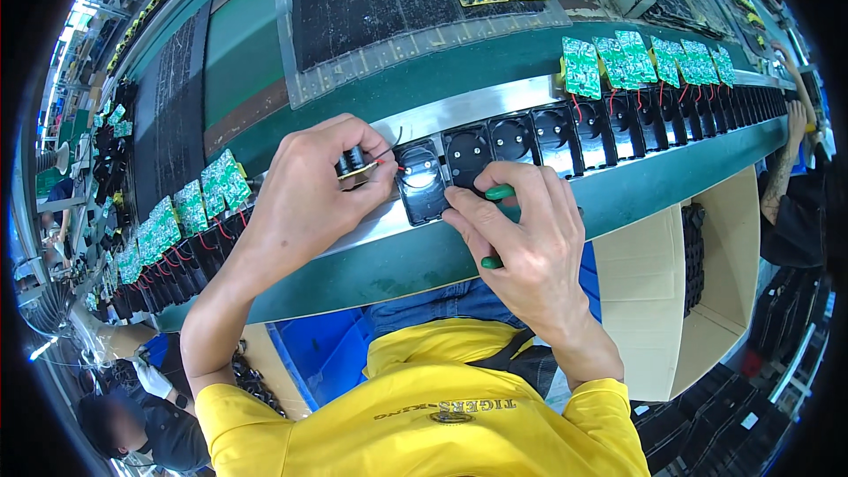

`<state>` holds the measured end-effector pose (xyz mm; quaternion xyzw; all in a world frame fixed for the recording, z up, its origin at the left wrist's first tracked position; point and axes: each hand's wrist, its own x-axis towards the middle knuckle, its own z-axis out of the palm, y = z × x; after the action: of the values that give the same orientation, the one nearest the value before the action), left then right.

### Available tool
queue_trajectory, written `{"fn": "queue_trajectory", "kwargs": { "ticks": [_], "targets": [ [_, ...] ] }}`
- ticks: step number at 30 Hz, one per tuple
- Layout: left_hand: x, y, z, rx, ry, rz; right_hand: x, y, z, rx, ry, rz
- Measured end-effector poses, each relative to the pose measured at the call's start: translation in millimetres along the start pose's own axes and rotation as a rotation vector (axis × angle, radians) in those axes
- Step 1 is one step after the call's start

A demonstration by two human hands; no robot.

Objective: Trimming excess wire leads from electronic components and placing them onto circuit boards on a manufacturing assembly line.

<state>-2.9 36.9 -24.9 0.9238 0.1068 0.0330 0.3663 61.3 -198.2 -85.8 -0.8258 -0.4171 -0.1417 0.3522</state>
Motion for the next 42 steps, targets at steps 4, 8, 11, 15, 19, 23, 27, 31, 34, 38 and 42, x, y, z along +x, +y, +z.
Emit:
{"fn": "queue_trajectory", "kwargs": {
  "ticks": [4,8,11,15,19,23,27,31,34,38,42],
  "targets": [
    [1,0,0,0.039,0.009,0.037,0,0,0,0.005,0.003,0.005],
    [2,0,2,0.045,0.012,0.038,-1,1,2,-0.004,0.004,0.005],
    [2,0,3,0.050,-0.008,0.046,0,1,1,-0.011,-0.002,0.000],
    [2,0,5,0.056,-0.038,0.050,0,0,0,-0.020,-0.014,-0.006],
    [4,1,7,0.065,-0.072,0.037,1,-1,-3,-0.026,-0.031,-0.003],
    [5,0,5,0.121,-0.047,0.116,8,-5,-12,0.016,-0.052,-0.020],
    [6,-21,-8,0.195,-0.129,0.304,35,-22,-39,0.753,-0.066,0.283],
    [13,-28,-11,0.272,-0.167,0.466,65,-13,-14,1.331,0.068,0.415],
    [16,-33,-12,0.327,-0.163,0.559,85,-17,13,1.496,0.221,0.453],
    [16,-38,-5,0.356,-0.091,0.620,85,-8,46,1.708,0.271,0.399],
    [12,-42,-2,0.367,-0.054,0.621,88,-15,55,1.726,0.274,0.485]
  ]
}}
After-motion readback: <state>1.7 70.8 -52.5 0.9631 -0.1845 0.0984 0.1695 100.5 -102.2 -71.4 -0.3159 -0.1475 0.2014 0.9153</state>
